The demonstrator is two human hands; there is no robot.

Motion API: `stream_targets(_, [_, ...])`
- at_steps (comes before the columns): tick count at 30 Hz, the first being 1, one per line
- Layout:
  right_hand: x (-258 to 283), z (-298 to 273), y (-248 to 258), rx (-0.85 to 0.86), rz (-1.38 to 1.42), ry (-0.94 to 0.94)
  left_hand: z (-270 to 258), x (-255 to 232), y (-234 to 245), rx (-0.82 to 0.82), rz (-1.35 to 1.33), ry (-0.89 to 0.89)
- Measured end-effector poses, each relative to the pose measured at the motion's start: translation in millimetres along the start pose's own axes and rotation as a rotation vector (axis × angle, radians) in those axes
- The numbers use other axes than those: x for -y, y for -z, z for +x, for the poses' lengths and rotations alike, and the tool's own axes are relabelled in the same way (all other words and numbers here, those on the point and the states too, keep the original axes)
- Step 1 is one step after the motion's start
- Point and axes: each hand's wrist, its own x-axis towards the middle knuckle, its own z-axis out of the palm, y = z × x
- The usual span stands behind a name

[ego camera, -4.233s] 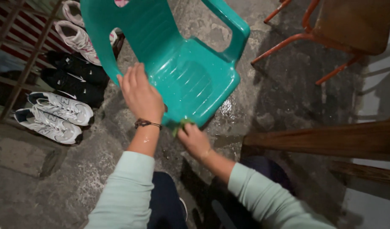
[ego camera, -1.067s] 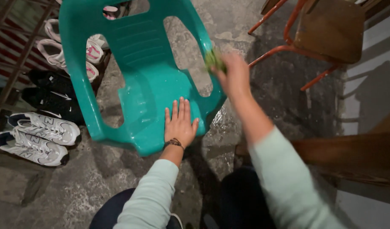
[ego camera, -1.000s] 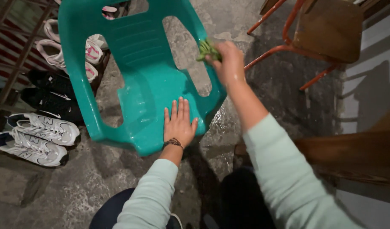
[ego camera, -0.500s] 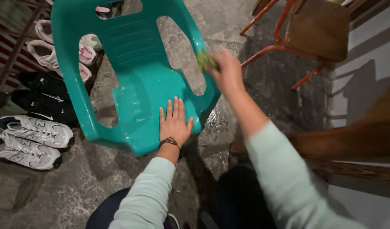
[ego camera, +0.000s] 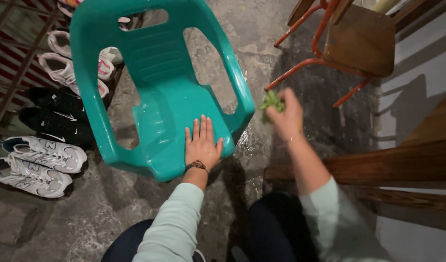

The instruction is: Cleaning a small green plastic chair and a wooden chair with a cloth.

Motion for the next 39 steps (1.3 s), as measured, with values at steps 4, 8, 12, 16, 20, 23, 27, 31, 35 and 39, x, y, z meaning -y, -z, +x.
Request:
stream_targets(4, [0, 54, -13, -0.049, 0.146, 0.354, 0, 0, 3, 0.005, 0.011, 0.002])
stream_targets(8, [26, 75, -40, 0.370, 0.510, -0.060, 1, 0, 2, 0.013, 0.011, 0.001])
stream_targets(12, [33, 92, -56, 0.368, 0.487, -0.222, 1, 1, 1, -0.009, 0.007, 0.000])
stream_targets(16, [26, 94, -54, 0.364, 0.433, -0.236, -1, 0, -1, -0.007, 0.005, 0.001])
stream_targets(20, [-7, 81, -47, 0.399, 0.359, -0.092, 1, 1, 1, -0.012, 0.008, -0.002])
stream_targets(23, [-19, 49, -43, 0.412, 0.527, -0.087, 1, -1, 1, 0.001, 0.004, 0.005])
stream_targets(27, [-28, 31, -49, 0.380, 0.833, -0.046, 0, 1, -5, -0.010, 0.021, 0.002])
stream_targets(31, [-31, 28, -50, 0.341, 0.692, 0.038, 0, 0, -3, -0.007, 0.023, 0.004])
stream_targets(35, [-31, 24, -48, 0.315, 0.670, 0.075, 0, 0, -2, 0.006, 0.024, 0.007])
stream_targets(39, [3, 6, -36, 0.008, 0.630, -0.033, 0, 0, -1, -0.008, 0.028, 0.008])
